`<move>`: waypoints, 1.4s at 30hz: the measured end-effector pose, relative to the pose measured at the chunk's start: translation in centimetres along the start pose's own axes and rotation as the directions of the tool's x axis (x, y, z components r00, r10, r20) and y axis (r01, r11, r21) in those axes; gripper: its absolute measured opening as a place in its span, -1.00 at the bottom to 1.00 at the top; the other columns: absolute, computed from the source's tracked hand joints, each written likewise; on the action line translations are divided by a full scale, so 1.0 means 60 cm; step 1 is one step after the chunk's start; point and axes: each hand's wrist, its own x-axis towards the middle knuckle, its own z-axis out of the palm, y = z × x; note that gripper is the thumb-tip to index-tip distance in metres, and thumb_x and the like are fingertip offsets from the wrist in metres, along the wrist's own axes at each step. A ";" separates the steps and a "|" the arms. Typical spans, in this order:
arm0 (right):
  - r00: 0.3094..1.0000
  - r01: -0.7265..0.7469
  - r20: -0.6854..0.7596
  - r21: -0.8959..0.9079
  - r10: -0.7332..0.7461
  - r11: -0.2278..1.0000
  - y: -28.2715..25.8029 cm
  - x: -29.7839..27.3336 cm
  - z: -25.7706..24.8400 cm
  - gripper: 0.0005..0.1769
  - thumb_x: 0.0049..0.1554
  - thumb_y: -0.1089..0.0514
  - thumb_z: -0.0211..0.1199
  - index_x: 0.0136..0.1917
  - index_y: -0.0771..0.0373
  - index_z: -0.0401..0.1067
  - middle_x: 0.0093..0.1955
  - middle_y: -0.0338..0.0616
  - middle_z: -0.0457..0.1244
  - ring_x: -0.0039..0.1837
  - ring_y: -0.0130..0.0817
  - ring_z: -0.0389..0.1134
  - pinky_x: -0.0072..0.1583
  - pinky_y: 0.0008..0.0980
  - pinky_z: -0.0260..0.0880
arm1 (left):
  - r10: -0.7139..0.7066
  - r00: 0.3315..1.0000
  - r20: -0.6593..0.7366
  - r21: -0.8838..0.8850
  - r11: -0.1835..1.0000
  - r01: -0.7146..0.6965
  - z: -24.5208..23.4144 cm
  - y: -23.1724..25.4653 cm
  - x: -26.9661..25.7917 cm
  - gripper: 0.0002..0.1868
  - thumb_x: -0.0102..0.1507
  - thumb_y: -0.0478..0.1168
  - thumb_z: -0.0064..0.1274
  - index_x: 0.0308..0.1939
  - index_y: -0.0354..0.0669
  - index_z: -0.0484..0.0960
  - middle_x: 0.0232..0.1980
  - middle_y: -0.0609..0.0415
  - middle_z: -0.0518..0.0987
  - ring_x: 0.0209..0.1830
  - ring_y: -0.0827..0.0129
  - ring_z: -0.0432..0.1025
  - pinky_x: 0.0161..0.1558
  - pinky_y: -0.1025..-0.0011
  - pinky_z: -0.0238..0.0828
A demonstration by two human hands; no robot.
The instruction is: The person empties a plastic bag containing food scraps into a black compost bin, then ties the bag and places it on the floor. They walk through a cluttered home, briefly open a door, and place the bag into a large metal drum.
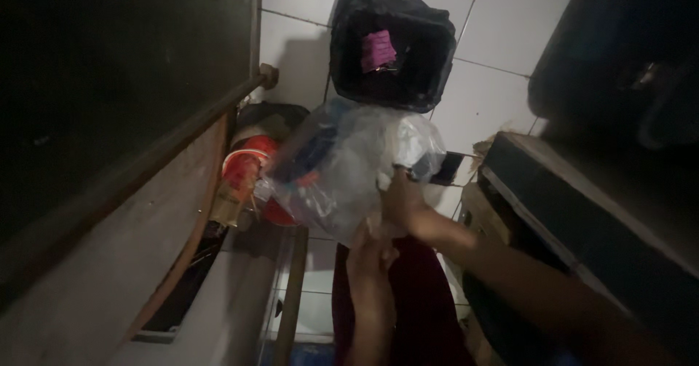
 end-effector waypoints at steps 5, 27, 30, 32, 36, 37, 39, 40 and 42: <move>0.978 0.107 0.071 0.641 -0.198 0.760 0.021 -0.096 -0.142 -0.29 0.02 0.12 0.50 0.38 0.30 0.35 0.24 0.05 0.29 0.26 -0.10 0.33 0.24 -0.19 0.41 | 0.112 0.994 0.006 -0.114 0.987 -0.110 0.005 0.039 0.003 -0.44 0.37 -0.10 -0.16 0.35 -0.42 0.32 -0.22 0.18 0.47 -0.28 0.47 0.28 -0.22 0.45 0.22; 0.592 -0.216 -0.582 0.552 0.558 0.805 0.387 0.544 -0.096 -0.52 -0.05 -0.13 0.48 0.02 0.22 0.60 0.03 0.15 0.38 0.10 0.02 0.43 0.14 -0.17 0.41 | 0.065 0.994 0.085 -0.107 0.993 -0.056 -0.115 -0.077 0.078 -0.42 0.36 -0.08 -0.11 0.42 -0.27 0.34 -0.20 0.04 0.50 -0.35 0.36 0.37 -0.27 0.34 0.37; 0.581 -0.328 -0.409 0.674 0.704 0.662 0.388 0.511 -0.092 -0.66 0.05 -0.08 0.42 0.01 0.15 0.62 0.04 0.12 0.38 0.12 0.01 0.41 0.13 -0.14 0.40 | -0.206 0.974 -0.095 0.029 0.977 0.209 -0.098 -0.054 0.087 -0.45 0.35 -0.07 -0.07 0.38 -0.26 0.44 -0.44 0.06 0.41 -0.48 0.38 0.28 -0.36 0.37 0.27; 0.493 -0.160 -0.571 0.682 0.656 0.714 0.386 0.452 -0.094 -0.68 0.08 0.01 0.44 0.01 0.24 0.61 0.00 0.13 0.39 0.07 -0.03 0.44 0.10 -0.17 0.44 | -0.227 0.957 -0.181 0.198 0.945 0.261 -0.080 -0.025 0.083 -0.46 0.35 -0.03 -0.09 0.34 -0.25 0.46 -0.41 0.02 0.44 -0.45 0.38 0.28 -0.34 0.38 0.24; 0.370 0.066 -0.723 0.647 0.584 0.760 0.351 0.243 -0.142 -0.72 0.16 0.14 0.45 0.04 0.39 0.57 -0.07 0.13 0.41 -0.07 -0.10 0.44 -0.01 -0.20 0.45 | -0.258 0.948 -0.186 0.034 0.963 0.269 -0.015 0.052 0.067 -0.40 0.31 -0.11 -0.12 0.43 -0.19 0.34 -0.22 0.07 0.48 -0.24 0.39 0.37 -0.16 0.40 0.33; 0.334 0.089 -0.765 0.607 0.551 0.789 0.328 0.185 -0.155 -0.73 0.18 0.18 0.46 0.04 0.43 0.56 -0.09 0.12 0.42 -0.10 -0.12 0.45 -0.04 -0.21 0.45 | -0.273 0.939 -0.208 0.067 0.954 0.292 -0.005 0.067 0.063 -0.38 0.31 -0.08 -0.14 0.47 -0.12 0.31 -0.20 0.08 0.50 -0.22 0.39 0.37 -0.14 0.39 0.34; 0.518 0.283 -0.371 0.924 0.771 0.255 0.278 0.066 -0.177 -0.78 0.27 0.10 0.27 0.09 0.29 0.50 -0.12 -0.11 0.40 -0.15 -0.33 0.47 -0.19 -0.35 0.38 | -0.234 0.953 -0.191 0.113 0.960 0.258 0.006 0.092 0.056 -0.35 0.32 -0.05 -0.19 0.51 -0.03 0.22 -0.13 0.10 0.53 -0.19 0.38 0.37 -0.11 0.37 0.35; 0.513 0.228 -0.296 0.952 0.806 0.205 0.254 0.011 -0.188 -0.79 0.25 0.11 0.29 0.10 0.25 0.49 -0.10 -0.16 0.39 -0.14 -0.41 0.44 -0.17 -0.42 0.42 | -0.181 0.972 -0.149 0.121 0.973 0.199 0.009 0.100 0.053 -0.35 0.32 -0.05 -0.21 0.51 -0.03 0.16 -0.08 0.12 0.55 -0.18 0.37 0.36 -0.10 0.36 0.35; 0.535 0.159 -0.128 0.986 0.835 0.049 0.199 -0.072 -0.197 -0.82 0.26 0.12 0.26 0.09 0.24 0.47 -0.13 -0.18 0.37 -0.18 -0.46 0.37 -0.19 -0.48 0.40 | -0.139 0.983 -0.118 0.116 0.981 0.153 0.012 0.109 0.045 -0.38 0.34 -0.03 -0.24 0.48 -0.10 0.18 -0.05 0.10 0.54 -0.15 0.35 0.37 -0.06 0.34 0.36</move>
